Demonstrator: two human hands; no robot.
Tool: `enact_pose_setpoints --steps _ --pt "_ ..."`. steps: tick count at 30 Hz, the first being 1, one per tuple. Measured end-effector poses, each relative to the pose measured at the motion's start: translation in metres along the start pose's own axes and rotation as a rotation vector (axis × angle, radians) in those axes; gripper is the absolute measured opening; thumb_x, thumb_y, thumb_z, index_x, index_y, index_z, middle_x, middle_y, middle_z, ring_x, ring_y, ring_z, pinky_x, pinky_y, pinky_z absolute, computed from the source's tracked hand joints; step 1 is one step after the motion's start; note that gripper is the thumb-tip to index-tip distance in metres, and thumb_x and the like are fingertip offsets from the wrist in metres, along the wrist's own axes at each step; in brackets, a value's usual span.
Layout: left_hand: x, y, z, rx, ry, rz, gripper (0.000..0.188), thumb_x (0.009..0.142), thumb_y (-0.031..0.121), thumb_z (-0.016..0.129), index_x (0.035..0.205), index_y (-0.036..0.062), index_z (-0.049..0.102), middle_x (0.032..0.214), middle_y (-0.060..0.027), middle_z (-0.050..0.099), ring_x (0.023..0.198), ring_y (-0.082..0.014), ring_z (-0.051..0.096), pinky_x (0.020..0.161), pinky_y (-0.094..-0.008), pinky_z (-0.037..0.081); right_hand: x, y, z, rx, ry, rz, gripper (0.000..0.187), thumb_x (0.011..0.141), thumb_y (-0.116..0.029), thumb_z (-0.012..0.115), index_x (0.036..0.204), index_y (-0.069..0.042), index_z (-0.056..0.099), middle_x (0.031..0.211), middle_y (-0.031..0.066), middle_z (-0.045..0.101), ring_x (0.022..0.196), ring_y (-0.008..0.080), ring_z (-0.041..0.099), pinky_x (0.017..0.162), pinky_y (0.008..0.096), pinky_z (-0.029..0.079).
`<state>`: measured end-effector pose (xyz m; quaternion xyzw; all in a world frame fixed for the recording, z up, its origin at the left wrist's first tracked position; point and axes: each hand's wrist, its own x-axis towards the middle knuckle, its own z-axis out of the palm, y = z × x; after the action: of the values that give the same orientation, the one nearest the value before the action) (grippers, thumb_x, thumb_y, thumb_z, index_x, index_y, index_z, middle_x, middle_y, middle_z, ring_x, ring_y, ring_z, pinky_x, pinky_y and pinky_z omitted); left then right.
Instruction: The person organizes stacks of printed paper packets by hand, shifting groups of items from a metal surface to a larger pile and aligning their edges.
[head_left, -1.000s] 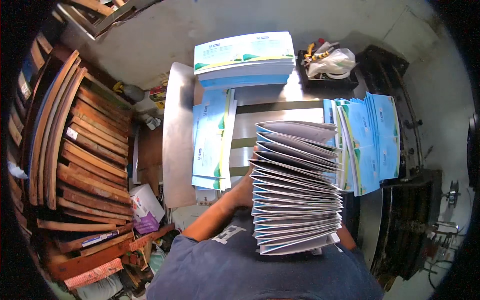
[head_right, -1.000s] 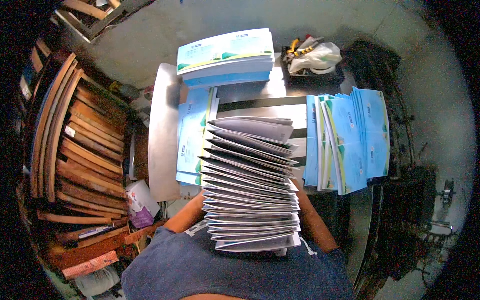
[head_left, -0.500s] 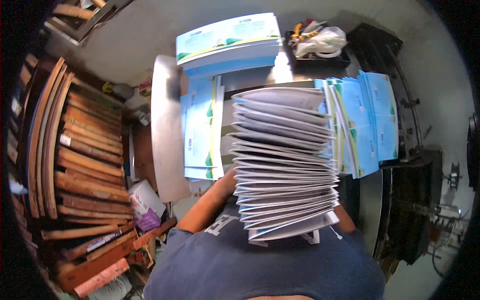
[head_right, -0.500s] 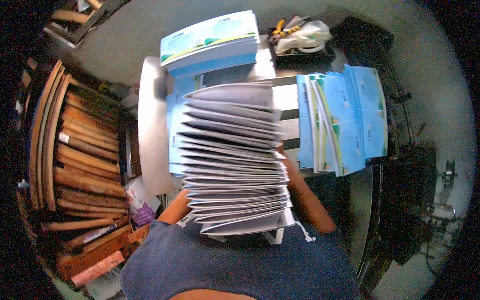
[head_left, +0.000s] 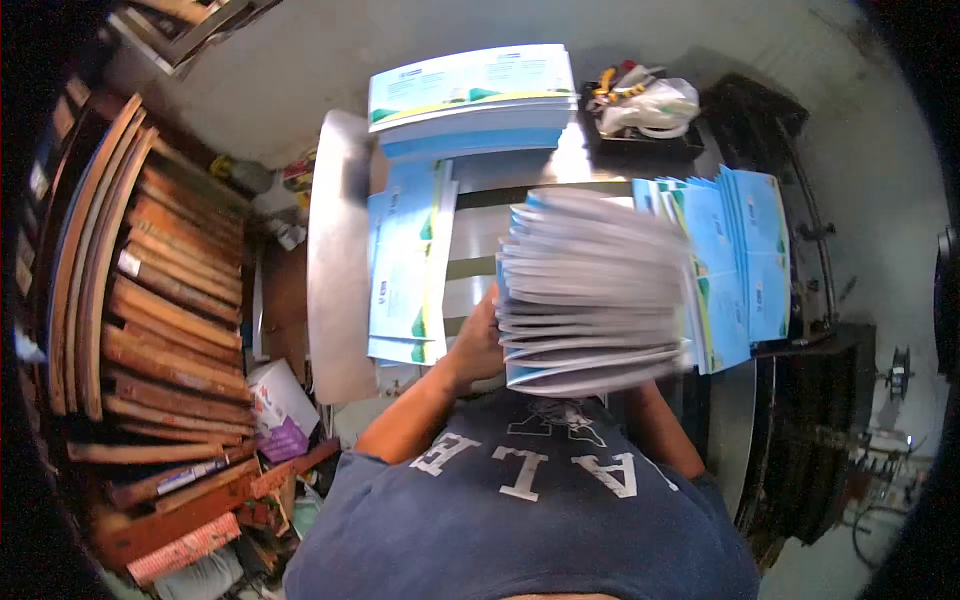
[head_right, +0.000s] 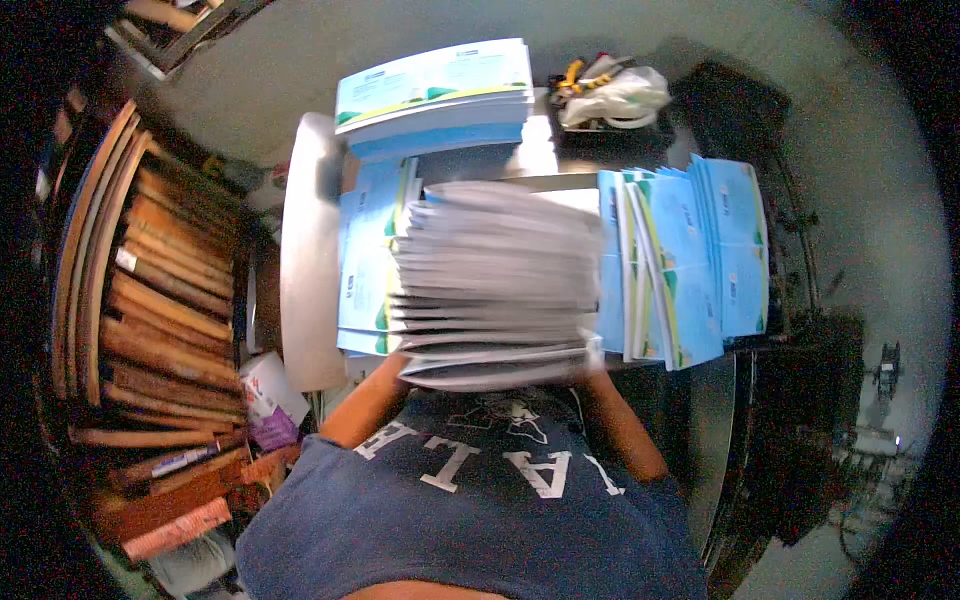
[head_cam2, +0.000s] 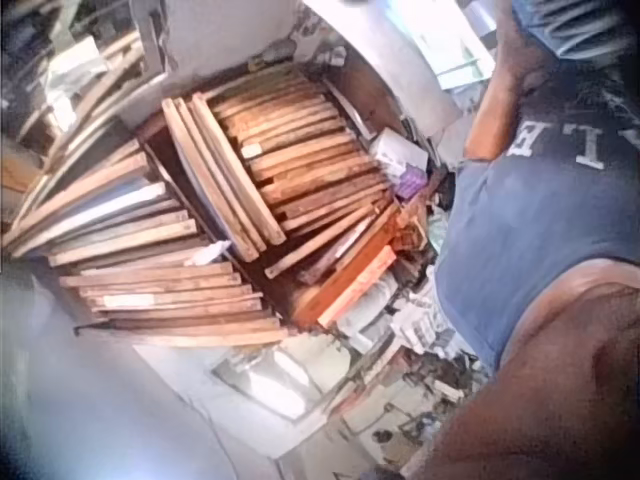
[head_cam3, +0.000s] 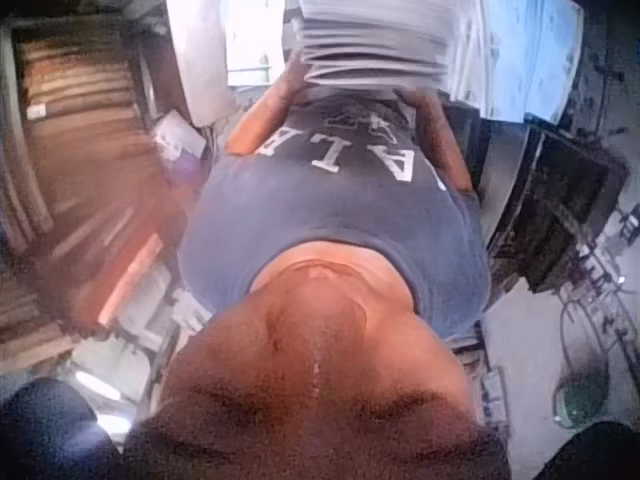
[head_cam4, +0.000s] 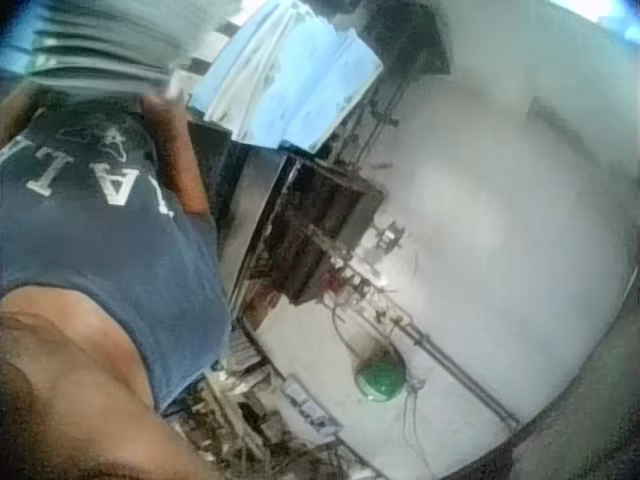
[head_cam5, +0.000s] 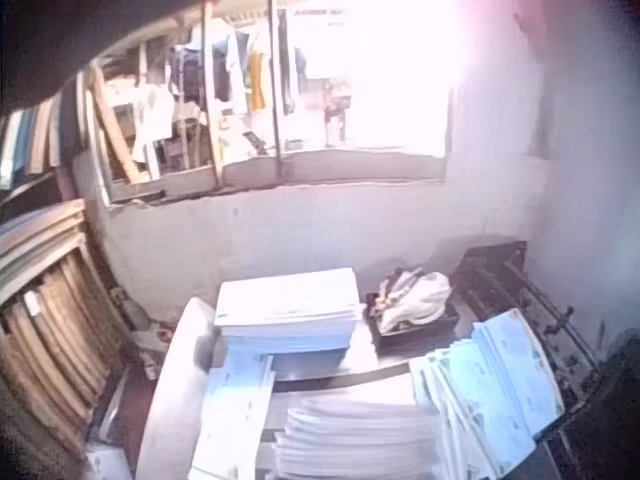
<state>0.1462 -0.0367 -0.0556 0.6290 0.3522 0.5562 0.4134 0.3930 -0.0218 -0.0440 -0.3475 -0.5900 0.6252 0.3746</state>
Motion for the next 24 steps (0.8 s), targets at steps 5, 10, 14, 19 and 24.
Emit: enact_pose_setpoints --steps 5,10,14,19,24 --pt "0.037 0.109 -0.032 0.405 -0.089 -0.198 0.035 0.078 0.012 0.076 0.11 0.0059 0.062 0.104 -0.0076 0.064 0.095 -0.0243 0.064 0.082 -0.0352 0.051 -0.007 -0.017 -0.083 0.058 0.279 -0.15 0.085 0.079 -0.018 0.07 0.152 -0.005 0.029 0.155 0.0161 0.034 0.142 0.0308 0.035 0.116 0.0487 0.027" --pt "0.061 0.117 -0.028 0.998 -0.392 -0.155 0.039 0.067 0.004 0.067 0.105 0.0069 0.061 0.091 -0.0097 0.059 0.083 -0.0309 0.058 0.072 -0.0407 0.048 -0.024 -0.056 -0.1 -0.136 0.174 -0.197 0.087 0.079 -0.021 0.069 0.153 -0.004 0.026 0.157 0.017 0.029 0.145 0.0303 0.029 0.118 0.049 0.022" --pt "0.04 0.077 -0.025 1.111 -0.537 -0.251 0.049 0.062 0.005 0.07 0.109 0.0059 0.058 0.098 -0.0122 0.058 0.095 -0.0337 0.058 0.083 -0.044 0.046 -0.012 -0.079 -0.058 -0.679 -0.061 -0.106 0.112 0.071 -0.038 0.083 0.155 -0.003 0.017 0.161 0.0172 0.02 0.149 0.0337 0.02 0.12 0.0499 0.019" --pt "0.038 0.072 -0.013 1.13 -0.468 -0.087 0.084 0.059 0.012 0.077 0.136 0.0019 0.045 0.123 -0.0177 0.055 0.116 -0.0362 0.053 0.098 -0.0456 0.042 -0.008 -0.073 -0.021 -1.286 -0.121 -0.183 0.114 0.074 -0.06 0.073 0.155 -0.002 0.017 0.162 0.0174 0.015 0.151 0.0339 0.01 0.12 0.0563 0.005" --pt "0.04 0.075 -0.014 1.231 -0.46 -0.14 0.101 0.063 0.032 0.085 0.146 0.002 0.037 0.138 -0.02 0.047 0.128 -0.0348 0.045 0.104 -0.0491 0.036 0.014 -0.07 -0.021 -1.368 -0.305 -0.038 0.119 0.069 -0.062 0.077 0.153 0.0 0.019 0.163 0.0173 0.012 0.151 0.0341 0.007 0.119 0.0592 0.006"
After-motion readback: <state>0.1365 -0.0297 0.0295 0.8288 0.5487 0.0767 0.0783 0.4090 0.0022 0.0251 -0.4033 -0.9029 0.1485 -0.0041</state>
